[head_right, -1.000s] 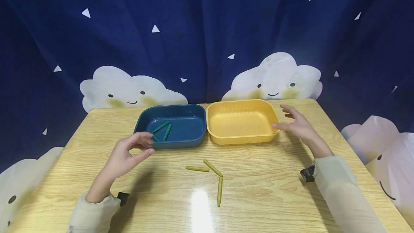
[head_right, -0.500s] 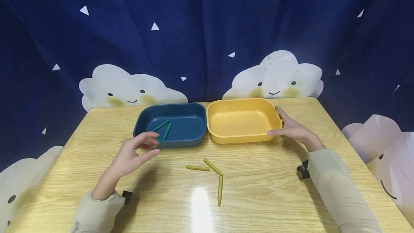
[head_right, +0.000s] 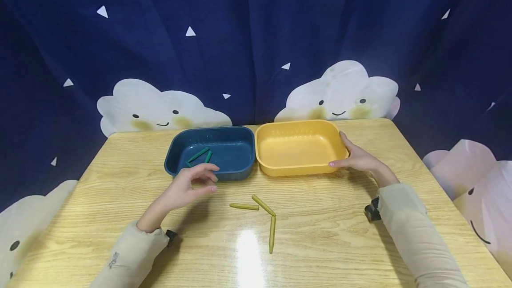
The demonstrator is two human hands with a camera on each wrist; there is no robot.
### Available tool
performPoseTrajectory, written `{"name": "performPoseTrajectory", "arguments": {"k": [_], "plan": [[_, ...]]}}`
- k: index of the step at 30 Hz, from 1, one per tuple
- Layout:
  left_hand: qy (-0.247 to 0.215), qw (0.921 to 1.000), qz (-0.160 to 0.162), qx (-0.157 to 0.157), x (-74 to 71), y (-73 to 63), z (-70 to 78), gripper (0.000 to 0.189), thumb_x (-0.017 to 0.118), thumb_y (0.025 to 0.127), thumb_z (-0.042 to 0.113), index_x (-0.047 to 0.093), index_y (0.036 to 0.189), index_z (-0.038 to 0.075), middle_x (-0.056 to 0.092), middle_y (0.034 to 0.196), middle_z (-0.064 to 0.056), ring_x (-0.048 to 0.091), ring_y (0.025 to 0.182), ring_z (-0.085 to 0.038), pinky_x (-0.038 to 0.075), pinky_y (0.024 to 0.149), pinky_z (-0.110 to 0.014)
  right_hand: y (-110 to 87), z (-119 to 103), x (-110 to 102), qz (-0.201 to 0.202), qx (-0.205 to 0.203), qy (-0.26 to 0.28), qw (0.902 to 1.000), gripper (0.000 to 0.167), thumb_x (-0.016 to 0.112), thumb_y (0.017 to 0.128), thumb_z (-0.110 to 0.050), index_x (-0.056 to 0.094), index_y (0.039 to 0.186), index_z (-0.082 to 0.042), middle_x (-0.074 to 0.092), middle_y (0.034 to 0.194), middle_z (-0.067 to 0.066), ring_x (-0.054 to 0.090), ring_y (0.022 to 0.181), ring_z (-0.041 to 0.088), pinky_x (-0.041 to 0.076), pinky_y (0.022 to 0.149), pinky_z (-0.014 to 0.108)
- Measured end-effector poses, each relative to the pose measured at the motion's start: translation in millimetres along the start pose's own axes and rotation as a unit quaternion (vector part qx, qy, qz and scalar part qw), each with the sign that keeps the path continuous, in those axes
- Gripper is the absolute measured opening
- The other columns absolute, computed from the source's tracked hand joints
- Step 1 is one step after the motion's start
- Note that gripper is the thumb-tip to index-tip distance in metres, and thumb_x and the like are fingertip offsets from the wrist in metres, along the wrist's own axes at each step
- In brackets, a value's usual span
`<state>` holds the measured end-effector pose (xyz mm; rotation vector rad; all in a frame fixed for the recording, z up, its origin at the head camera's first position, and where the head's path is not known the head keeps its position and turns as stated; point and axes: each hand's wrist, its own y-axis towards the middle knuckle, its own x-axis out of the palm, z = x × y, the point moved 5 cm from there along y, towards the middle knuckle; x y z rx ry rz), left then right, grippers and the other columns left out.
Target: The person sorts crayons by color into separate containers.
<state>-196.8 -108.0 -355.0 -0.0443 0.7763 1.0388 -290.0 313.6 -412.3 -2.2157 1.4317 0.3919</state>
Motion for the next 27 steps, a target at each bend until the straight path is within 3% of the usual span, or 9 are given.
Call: {"name": "performPoseTrajectory", "arguments": {"k": [2,13,19,27], "plan": [[-0.001,0.9998,-0.018,-0.008,6.2,4.4,-7.6,0.038,0.070,0.079,0.007,0.057,0.114,0.000,0.064,0.088,-0.010,0.061,0.077,-0.015,0.050,0.068,-0.033,0.3,1,0,0.002,0.003,-0.004,1.0000,0.110,0.070,0.080,-0.017,-0.022,0.141,-0.012,-0.020,0.146,0.021,-0.011,0.132,0.042,0.001,0.100,0.061],[0.012,0.9930,-0.117,0.004,36.2,19.3,-15.0,0.032,0.069,0.079,0.007,0.059,0.108,-0.004,0.065,0.083,-0.009,0.060,0.071,-0.012,0.048,0.061,-0.024,-0.1,1,-1,0.007,0.004,-0.015,0.9998,0.111,0.071,0.078,-0.019,-0.020,0.142,-0.013,-0.019,0.147,0.020,-0.012,0.132,0.042,-0.001,0.101,0.060],[0.039,0.9867,-0.157,0.008,50.9,24.6,-21.8,0.032,0.070,0.079,0.009,0.062,0.106,-0.007,0.065,0.085,-0.010,0.060,0.070,-0.010,0.047,0.064,-0.020,0.1,2,-2,0.004,0.005,-0.028,0.9996,0.110,0.071,0.079,-0.021,-0.020,0.142,-0.013,-0.019,0.147,0.021,-0.010,0.132,0.043,0.000,0.100,0.061],[0.094,0.9739,-0.206,-0.001,68.4,27.8,-30.3,0.022,0.073,0.077,0.010,0.066,0.095,0.000,0.064,0.080,-0.005,0.056,0.068,-0.013,0.044,0.063,-0.020,1.2,4,-2,0.003,0.006,-0.028,0.9996,0.110,0.070,0.079,-0.020,-0.019,0.142,-0.014,-0.017,0.147,0.022,-0.008,0.132,0.044,0.002,0.100,0.061]]}}
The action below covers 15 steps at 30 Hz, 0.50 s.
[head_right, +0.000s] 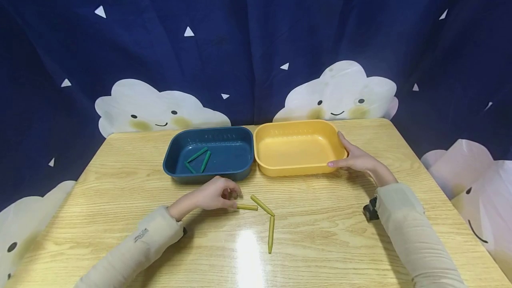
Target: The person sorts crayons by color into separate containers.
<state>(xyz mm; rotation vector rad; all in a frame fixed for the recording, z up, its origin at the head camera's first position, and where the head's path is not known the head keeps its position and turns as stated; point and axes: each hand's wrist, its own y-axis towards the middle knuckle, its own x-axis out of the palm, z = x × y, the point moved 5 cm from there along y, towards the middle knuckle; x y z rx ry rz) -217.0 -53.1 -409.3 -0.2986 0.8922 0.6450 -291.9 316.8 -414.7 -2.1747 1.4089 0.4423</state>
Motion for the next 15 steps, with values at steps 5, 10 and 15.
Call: {"name": "performPoseTrajectory", "arguments": {"k": [5,10,15], "plan": [[0.031,0.9988,-0.031,-0.020,6.0,1.1,-2.4,0.023,0.076,0.073,0.013,0.066,0.091,0.002,0.062,0.080,-0.004,0.056,0.073,-0.015,0.043,0.065,-0.021,-0.1,-1,1,0.000,0.001,0.001,1.0000,0.110,0.070,0.078,-0.020,-0.019,0.142,-0.013,-0.017,0.147,0.022,-0.008,0.132,0.044,0.002,0.100,0.061],[0.047,0.9976,-0.044,-0.025,9.6,1.5,-1.7,0.021,0.077,0.070,0.007,0.066,0.087,0.003,0.060,0.073,-0.003,0.053,0.067,-0.011,0.042,0.062,-0.021,-0.3,-1,1,0.001,0.000,-0.005,1.0000,0.110,0.070,0.078,-0.021,-0.019,0.142,-0.013,-0.016,0.147,0.023,-0.005,0.132,0.045,0.003,0.100,0.062],[0.063,0.9960,-0.058,-0.026,12.9,2.4,-0.5,0.010,0.072,0.074,0.002,0.065,0.080,0.005,0.057,0.068,0.002,0.049,0.061,-0.006,0.041,0.060,-0.020,0.0,0,1,0.001,0.001,-0.004,1.0000,0.110,0.071,0.078,-0.022,-0.019,0.142,-0.014,-0.015,0.147,0.024,-0.004,0.132,0.046,0.004,0.099,0.062]]}}
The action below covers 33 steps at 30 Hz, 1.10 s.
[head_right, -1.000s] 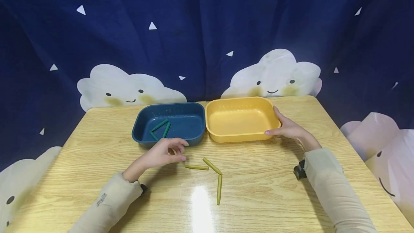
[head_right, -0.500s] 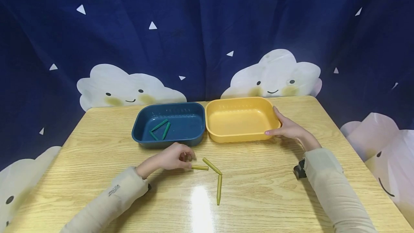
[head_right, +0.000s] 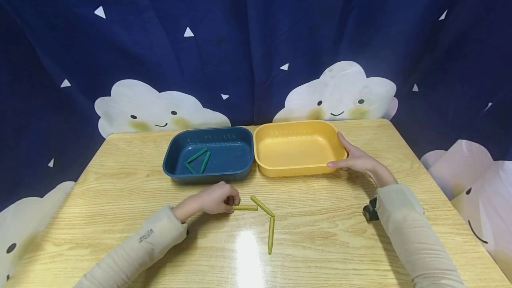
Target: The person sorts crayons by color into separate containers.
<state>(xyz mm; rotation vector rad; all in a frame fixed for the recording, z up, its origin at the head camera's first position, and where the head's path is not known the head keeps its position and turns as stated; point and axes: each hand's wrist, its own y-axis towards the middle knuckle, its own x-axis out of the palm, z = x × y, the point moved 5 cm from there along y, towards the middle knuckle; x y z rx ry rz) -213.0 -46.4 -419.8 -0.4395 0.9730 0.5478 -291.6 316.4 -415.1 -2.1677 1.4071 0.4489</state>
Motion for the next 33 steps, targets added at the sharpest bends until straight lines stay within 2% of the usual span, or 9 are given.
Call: {"name": "performPoseTrajectory", "arguments": {"k": [6,12,18,23,27,29,33], "plan": [[0.003,1.0000,0.003,0.003,-0.2,-0.9,2.8,0.005,0.066,0.078,0.001,0.065,0.077,0.006,0.057,0.068,0.005,0.047,0.060,-0.004,0.040,0.058,-0.019,-0.7,1,1,-0.004,0.001,0.004,1.0000,0.110,0.070,0.079,-0.023,-0.020,0.142,-0.015,-0.015,0.147,0.023,-0.002,0.132,0.046,0.006,0.099,0.063],[-0.011,0.9982,0.051,0.029,-7.8,-3.3,6.4,0.006,0.063,0.083,0.003,0.063,0.079,0.007,0.055,0.071,0.003,0.046,0.065,-0.009,0.038,0.060,-0.020,-2.2,0,1,-0.001,0.004,0.002,1.0000,0.110,0.070,0.079,-0.024,-0.020,0.142,-0.015,-0.014,0.147,0.024,0.000,0.132,0.046,0.006,0.099,0.063],[-0.069,0.9922,0.091,0.050,-17.6,-2.5,8.0,0.003,0.062,0.084,0.002,0.063,0.082,0.004,0.056,0.073,0.001,0.047,0.066,-0.006,0.041,0.060,-0.018,-0.2,1,1,0.002,0.004,-0.002,1.0000,0.109,0.069,0.080,-0.022,-0.020,0.142,-0.015,-0.014,0.147,0.025,0.000,0.131,0.046,0.006,0.099,0.063],[-0.136,0.9815,0.119,0.063,-24.0,-2.7,10.4,0.007,0.062,0.084,0.000,0.064,0.089,-0.002,0.061,0.081,-0.005,0.055,0.073,-0.010,0.047,0.064,-0.021,-0.9,0,1,0.002,0.003,0.004,1.0000,0.109,0.070,0.079,-0.021,-0.019,0.142,-0.016,-0.014,0.147,0.024,0.000,0.131,0.046,0.006,0.099,0.063],[-0.187,0.9712,0.138,0.052,-29.1,-1.7,11.1,0.011,0.061,0.084,-0.001,0.063,0.094,-0.005,0.061,0.081,-0.006,0.056,0.073,-0.011,0.047,0.064,-0.024,-1.6,-1,1,0.002,0.002,0.007,1.0000,0.109,0.070,0.079,-0.021,-0.019,0.142,-0.016,-0.015,0.147,0.024,0.000,0.131,0.046,0.006,0.099,0.063],[-0.216,0.9640,0.149,0.041,-32.0,-0.5,11.2,0.013,0.061,0.084,-0.001,0.062,0.096,-0.005,0.060,0.080,-0.006,0.055,0.072,-0.012,0.047,0.065,-0.025,-1.6,-1,1,0.002,0.003,0.008,1.0000,0.109,0.070,0.079,-0.021,-0.019,0.142,-0.016,-0.015,0.147,0.024,0.000,0.131,0.045,0.006,0.099,0.063],[-0.281,0.9443,0.171,0.009,-36.7,2.7,9.1,0.015,0.062,0.083,-0.001,0.061,0.097,-0.006,0.060,0.081,-0.007,0.056,0.071,-0.014,0.048,0.066,-0.030,-1.0,0,1,0.003,0.005,0.008,0.9999,0.109,0.070,0.079,-0.021,-0.019,0.142,-0.016,-0.015,0.147,0.024,-0.001,0.132,0.045,0.006,0.099,0.063]]}}
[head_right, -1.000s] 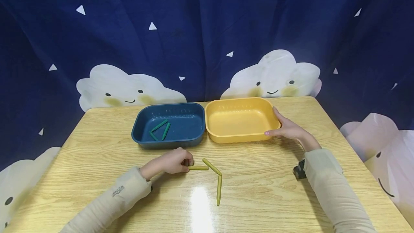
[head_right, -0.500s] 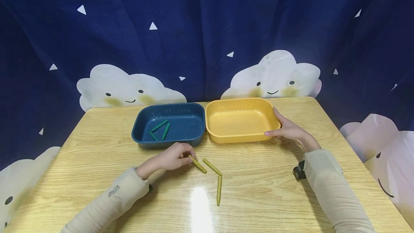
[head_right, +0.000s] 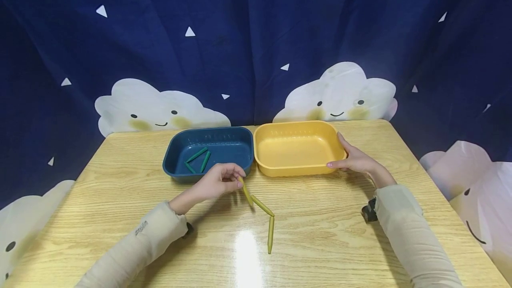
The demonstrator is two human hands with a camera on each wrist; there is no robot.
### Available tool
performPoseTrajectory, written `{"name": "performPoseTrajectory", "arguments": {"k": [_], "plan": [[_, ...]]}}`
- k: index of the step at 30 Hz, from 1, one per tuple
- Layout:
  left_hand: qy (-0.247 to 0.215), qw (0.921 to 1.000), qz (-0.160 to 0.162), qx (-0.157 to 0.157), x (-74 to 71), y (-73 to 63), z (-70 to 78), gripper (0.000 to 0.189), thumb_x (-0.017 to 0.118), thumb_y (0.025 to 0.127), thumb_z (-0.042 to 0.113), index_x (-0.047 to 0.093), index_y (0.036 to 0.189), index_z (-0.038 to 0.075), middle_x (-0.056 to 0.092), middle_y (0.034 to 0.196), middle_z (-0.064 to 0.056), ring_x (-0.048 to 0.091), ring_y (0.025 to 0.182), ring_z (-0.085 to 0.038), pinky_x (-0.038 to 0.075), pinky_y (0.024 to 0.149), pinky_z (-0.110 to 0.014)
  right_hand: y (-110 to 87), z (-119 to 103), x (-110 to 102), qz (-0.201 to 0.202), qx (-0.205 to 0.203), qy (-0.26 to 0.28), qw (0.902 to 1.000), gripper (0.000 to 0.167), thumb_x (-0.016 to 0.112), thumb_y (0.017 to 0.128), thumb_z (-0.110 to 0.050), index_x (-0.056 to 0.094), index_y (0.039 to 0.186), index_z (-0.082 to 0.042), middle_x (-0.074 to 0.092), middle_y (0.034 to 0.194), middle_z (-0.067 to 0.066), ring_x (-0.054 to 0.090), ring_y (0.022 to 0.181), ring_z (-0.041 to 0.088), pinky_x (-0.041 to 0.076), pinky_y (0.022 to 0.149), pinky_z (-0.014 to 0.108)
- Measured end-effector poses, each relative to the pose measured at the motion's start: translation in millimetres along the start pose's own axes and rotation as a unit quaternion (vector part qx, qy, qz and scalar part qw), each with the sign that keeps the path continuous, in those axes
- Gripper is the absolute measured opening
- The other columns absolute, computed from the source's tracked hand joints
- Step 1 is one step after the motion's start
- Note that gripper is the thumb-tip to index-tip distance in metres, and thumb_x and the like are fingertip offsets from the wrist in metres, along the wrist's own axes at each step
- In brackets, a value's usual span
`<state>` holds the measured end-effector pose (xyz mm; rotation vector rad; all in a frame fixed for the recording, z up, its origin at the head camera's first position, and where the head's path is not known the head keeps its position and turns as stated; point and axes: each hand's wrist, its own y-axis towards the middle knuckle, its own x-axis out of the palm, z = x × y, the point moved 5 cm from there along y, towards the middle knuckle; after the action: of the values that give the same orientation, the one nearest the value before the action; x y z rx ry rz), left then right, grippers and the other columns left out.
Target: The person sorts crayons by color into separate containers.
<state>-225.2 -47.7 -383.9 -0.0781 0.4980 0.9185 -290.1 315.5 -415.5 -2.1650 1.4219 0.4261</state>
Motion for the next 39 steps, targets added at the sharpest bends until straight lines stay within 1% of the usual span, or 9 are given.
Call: {"name": "performPoseTrajectory", "arguments": {"k": [6,8,12,19,24,28,31,34,39], "plan": [[-0.100,0.9942,0.025,-0.033,-2.6,7.3,-1.6,0.014,0.059,0.084,-0.005,0.059,0.096,-0.011,0.059,0.081,-0.017,0.058,0.072,-0.035,0.049,0.068,-0.050,-0.4,0,1,-0.001,0.002,-0.001,1.0000,0.109,0.070,0.080,-0.022,-0.020,0.142,-0.016,-0.016,0.147,0.024,0.001,0.131,0.045,0.008,0.099,0.063],[-0.122,0.9915,0.030,-0.034,-3.4,10.1,-0.4,0.013,0.058,0.084,-0.007,0.058,0.096,-0.012,0.059,0.081,-0.019,0.059,0.073,-0.039,0.048,0.070,-0.052,-0.9,-1,1,0.000,0.001,-0.004,1.0000,0.109,0.069,0.080,-0.022,-0.020,0.142,-0.015,-0.016,0.147,0.024,0.003,0.131,0.044,0.010,0.099,0.062],[-0.156,0.9861,0.039,-0.042,-5.6,15.4,3.3,0.016,0.055,0.085,-0.010,0.056,0.099,-0.015,0.057,0.080,-0.014,0.061,0.072,-0.034,0.049,0.073,-0.050,-1.1,-2,1,0.001,0.000,-0.008,1.0000,0.108,0.069,0.081,-0.021,-0.020,0.142,-0.015,-0.015,0.146,0.024,0.003,0.131,0.045,0.010,0.099,0.062],[-0.189,0.9782,0.070,-0.051,-11.8,26.7,5.9,0.020,0.052,0.086,-0.010,0.053,0.106,-0.013,0.059,0.079,-0.010,0.063,0.070,-0.028,0.052,0.069,-0.042,-0.6,-1,0,0.002,0.003,-0.010,0.9999,0.108,0.069,0.080,-0.023,-0.019,0.142,-0.016,-0.014,0.147,0.025,0.005,0.130,0.045,0.011,0.099,0.062],[-0.191,0.9764,0.082,-0.058,-15.4,37.4,8.2,0.020,0.055,0.086,-0.009,0.053,0.106,-0.012,0.060,0.081,-0.016,0.063,0.068,-0.021,0.052,0.067,-0.037,-0.7,-1,1,0.002,0.008,-0.011,0.9999,0.109,0.070,0.080,-0.024,-0.019,0.142,-0.015,-0.013,0.146,0.026,0.006,0.130,0.045,0.012,0.098,0.063],[-0.195,0.9758,0.082,-0.055,-16.9,46.8,13.0,0.019,0.055,0.086,-0.007,0.055,0.105,-0.012,0.059,0.087,-0.026,0.063,0.066,-0.017,0.052,0.067,-0.037,-1.9,-1,1,0.005,0.008,-0.025,0.9997,0.106,0.068,0.082,-0.024,-0.019,0.142,-0.014,-0.001,0.146,0.030,0.036,0.112,0.038,0.033,0.092,0.049],[-0.199,0.9751,0.085,-0.051,-17.7,53.8,16.6,0.019,0.055,0.086,-0.008,0.055,0.105,-0.011,0.059,0.086,-0.026,0.062,0.064,-0.015,0.053,0.067,-0.037,-2.2,0,1,0.005,0.010,-0.030,0.9995,0.104,0.067,0.083,-0.025,-0.018,0.142,-0.014,0.013,0.141,0.030,0.045,0.090,0.031,0.038,0.078,0.036],[-0.203,0.9743,0.087,-0.046,-17.9,62.1,17.8,0.020,0.055,0.086,-0.008,0.055,0.105,-0.012,0.060,0.083,-0.019,0.062,0.064,-0.015,0.053,0.066,-0.036,-2.3,1,0,0.005,0.006,-0.024,0.9997,0.105,0.067,0.082,-0.024,-0.018,0.142,-0.014,0.008,0.144,0.029,0.041,0.100,0.034,0.037,0.083,0.040],[-0.215,0.9702,0.101,-0.048,-20.0,77.5,14.9,0.019,0.055,0.085,-0.009,0.056,0.104,-0.013,0.061,0.080,-0.013,0.061,0.063,-0.016,0.053,0.065,-0.035,-0.8,2,1,0.005,0.002,-0.013,0.9999,0.107,0.069,0.081,-0.023,-0.019,0.142,-0.014,-0.012,0.146,0.027,0.018,0.122,0.041,0.021,0.096,0.057]]}}
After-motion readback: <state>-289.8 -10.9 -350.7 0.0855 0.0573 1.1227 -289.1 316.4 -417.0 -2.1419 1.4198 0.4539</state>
